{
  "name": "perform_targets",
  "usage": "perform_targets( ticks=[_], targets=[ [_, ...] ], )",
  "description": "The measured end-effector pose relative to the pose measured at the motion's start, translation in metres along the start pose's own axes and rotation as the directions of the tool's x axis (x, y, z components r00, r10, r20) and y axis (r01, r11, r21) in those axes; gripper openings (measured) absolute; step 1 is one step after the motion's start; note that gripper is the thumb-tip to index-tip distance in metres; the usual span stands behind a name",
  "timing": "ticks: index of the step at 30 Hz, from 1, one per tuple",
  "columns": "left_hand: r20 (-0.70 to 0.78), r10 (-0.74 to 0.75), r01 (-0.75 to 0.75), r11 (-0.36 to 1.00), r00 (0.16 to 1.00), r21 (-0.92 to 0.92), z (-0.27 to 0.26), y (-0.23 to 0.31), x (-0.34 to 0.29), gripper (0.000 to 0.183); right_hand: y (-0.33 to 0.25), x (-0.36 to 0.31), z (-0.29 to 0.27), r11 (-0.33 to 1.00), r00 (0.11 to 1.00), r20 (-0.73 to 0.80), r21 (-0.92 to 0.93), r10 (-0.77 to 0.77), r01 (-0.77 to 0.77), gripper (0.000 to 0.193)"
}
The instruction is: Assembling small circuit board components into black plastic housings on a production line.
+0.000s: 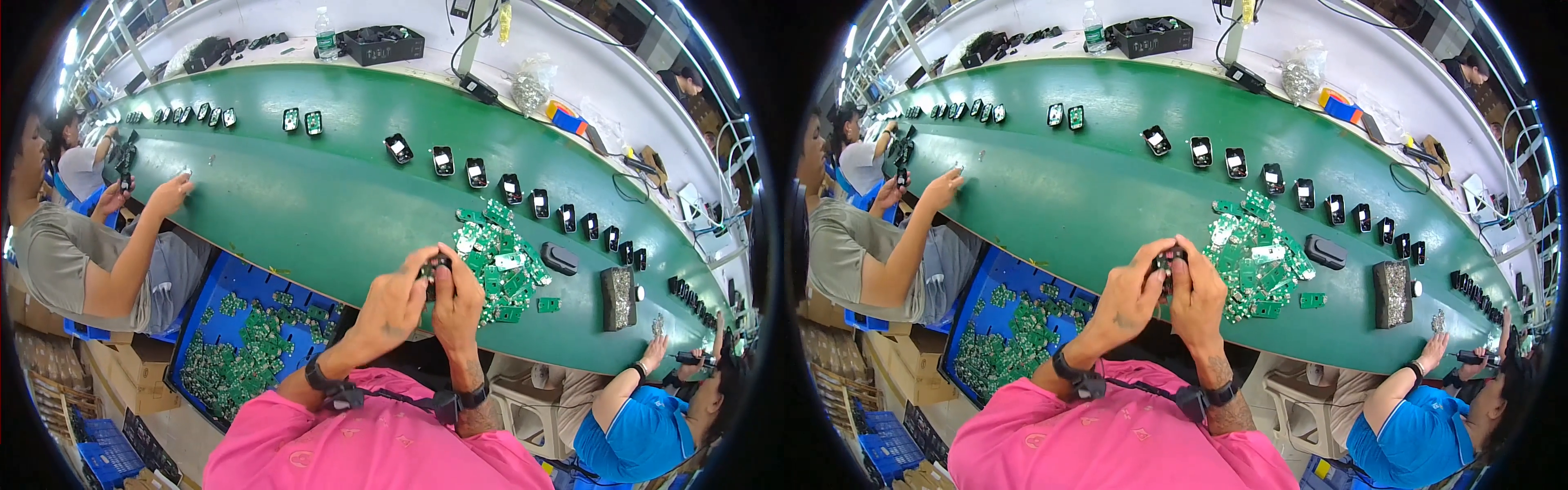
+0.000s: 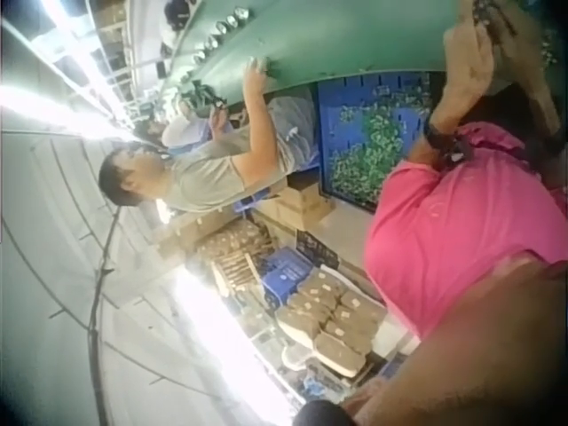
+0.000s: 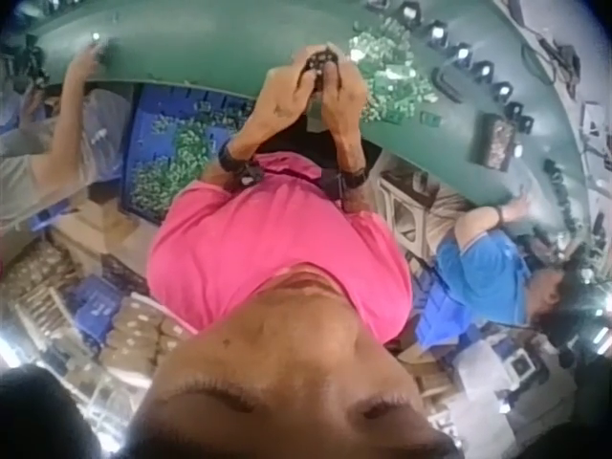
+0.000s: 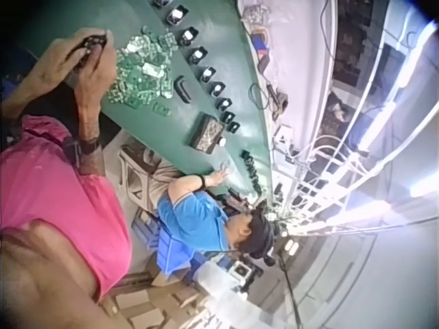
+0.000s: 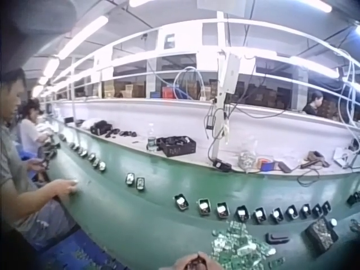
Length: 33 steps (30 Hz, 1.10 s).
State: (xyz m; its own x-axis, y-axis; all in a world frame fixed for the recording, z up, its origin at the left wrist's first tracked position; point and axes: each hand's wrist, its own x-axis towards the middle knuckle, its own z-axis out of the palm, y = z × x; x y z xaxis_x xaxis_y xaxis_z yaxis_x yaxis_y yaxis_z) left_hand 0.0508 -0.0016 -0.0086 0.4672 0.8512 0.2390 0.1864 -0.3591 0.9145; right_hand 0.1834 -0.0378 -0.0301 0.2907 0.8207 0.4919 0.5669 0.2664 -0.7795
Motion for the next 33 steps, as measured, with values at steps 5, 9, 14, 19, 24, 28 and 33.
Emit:
perform_targets(
  ticks=[5, 9, 14, 19, 24, 28, 33],
  targets=[
    [0.056, -0.129, 0.133, 0.989, 0.990, -0.069, -0.005, -0.022, 0.015, 0.038, 0.023, 0.007, 0.017, 0.997, 0.998, 0.014, -0.033, 0.069, -0.069, 0.028],
    [0.019, -0.112, 0.113, 0.992, 0.994, -0.054, -0.006, -0.044, 0.023, 0.038, 0.032, 0.013, 0.032, 0.996, 0.996, 0.001, -0.008, 0.092, -0.092, 0.027],
    [0.095, 0.054, -0.066, 0.990, 0.994, 0.128, -0.015, -0.069, 0.040, 0.059, 0.047, 0.017, 0.044, 0.966, 0.968, 0.012, -0.069, 0.251, -0.250, 0.025],
    [0.297, 0.117, -0.164, 0.977, 0.948, 0.138, -0.035, -0.072, 0.061, 0.078, 0.050, 0.029, 0.045, 0.919, 0.916, 0.079, -0.068, 0.393, -0.388, 0.026],
    [0.390, -0.246, 0.255, 0.966, 0.887, 0.029, -0.062, -0.055, 0.084, 0.065, 0.047, 0.048, 0.029, 0.623, 0.690, 0.403, 0.305, 0.601, -0.720, 0.048],
    [0.455, -0.216, 0.421, 0.805, 0.864, -0.417, -0.072, -0.074, 0.090, 0.065, 0.025, 0.049, 0.015, 0.577, 0.712, 0.503, 0.426, 0.489, -0.697, 0.048],
    [0.466, -0.224, 0.454, 0.756, 0.856, -0.471, -0.069, -0.075, 0.089, 0.068, 0.013, 0.048, 0.010, 0.666, 0.774, 0.458, 0.414, 0.437, -0.621, 0.043]
  ],
)
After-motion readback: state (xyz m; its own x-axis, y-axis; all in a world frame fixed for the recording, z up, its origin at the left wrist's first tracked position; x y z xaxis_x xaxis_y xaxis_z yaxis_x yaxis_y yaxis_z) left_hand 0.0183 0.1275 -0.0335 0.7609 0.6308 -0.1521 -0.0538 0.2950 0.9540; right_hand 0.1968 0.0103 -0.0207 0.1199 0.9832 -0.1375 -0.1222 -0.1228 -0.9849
